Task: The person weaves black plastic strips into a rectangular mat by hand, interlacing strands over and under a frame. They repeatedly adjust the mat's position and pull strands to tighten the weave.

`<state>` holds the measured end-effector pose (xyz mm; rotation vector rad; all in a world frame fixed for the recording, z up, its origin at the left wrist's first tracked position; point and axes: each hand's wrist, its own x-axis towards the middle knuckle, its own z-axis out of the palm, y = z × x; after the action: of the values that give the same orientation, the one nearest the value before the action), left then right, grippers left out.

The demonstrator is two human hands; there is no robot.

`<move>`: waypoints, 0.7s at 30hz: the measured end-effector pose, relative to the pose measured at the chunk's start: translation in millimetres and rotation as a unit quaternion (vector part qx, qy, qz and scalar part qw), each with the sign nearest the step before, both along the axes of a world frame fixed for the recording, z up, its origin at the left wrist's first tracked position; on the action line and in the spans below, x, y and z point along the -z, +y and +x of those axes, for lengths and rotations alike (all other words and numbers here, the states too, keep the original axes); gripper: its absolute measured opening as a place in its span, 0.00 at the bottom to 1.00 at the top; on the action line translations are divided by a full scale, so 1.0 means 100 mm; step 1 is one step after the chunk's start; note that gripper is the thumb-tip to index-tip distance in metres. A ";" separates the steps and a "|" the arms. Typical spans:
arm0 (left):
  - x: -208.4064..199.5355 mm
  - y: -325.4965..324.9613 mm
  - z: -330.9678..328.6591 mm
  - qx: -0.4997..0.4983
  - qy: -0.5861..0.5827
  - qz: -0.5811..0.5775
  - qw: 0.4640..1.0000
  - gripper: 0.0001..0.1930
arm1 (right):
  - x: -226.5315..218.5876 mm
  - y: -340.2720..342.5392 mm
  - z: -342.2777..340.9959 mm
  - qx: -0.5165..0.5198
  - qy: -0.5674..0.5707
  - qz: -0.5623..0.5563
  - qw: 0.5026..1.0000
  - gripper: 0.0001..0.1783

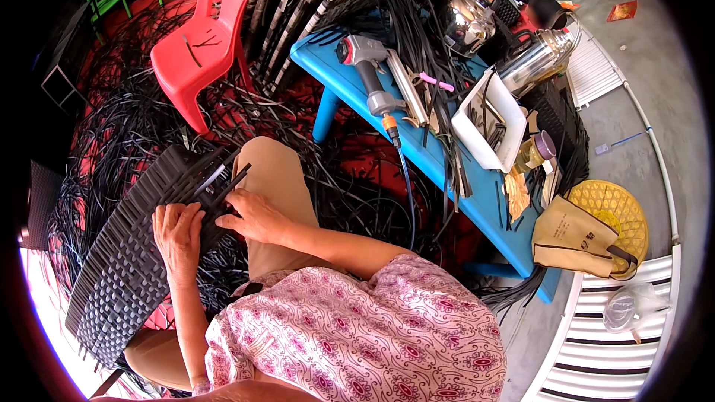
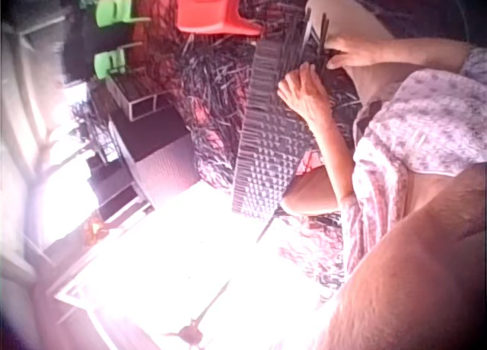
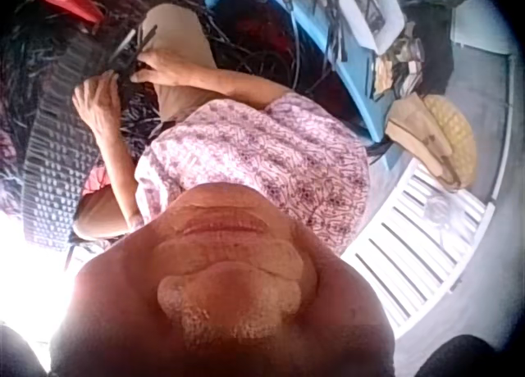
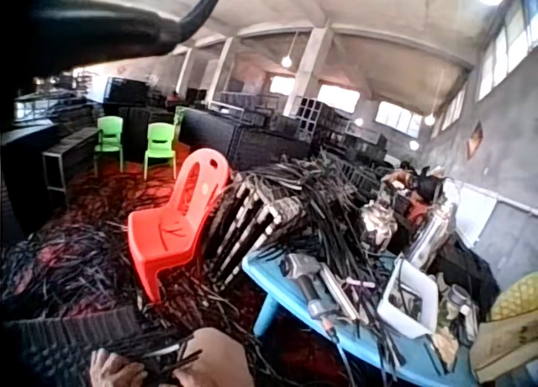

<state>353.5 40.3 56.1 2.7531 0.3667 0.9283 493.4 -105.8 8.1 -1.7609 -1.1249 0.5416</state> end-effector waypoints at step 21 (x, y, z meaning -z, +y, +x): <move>0.04 -0.02 0.24 -0.010 0.020 0.014 1.000 0.03 | -0.71 -0.01 0.83 0.003 0.021 0.087 0.996 0.10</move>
<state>377.6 38.5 51.9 2.8025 0.3906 0.8915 576.8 -106.7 79.4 -1.5950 -1.1022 0.4601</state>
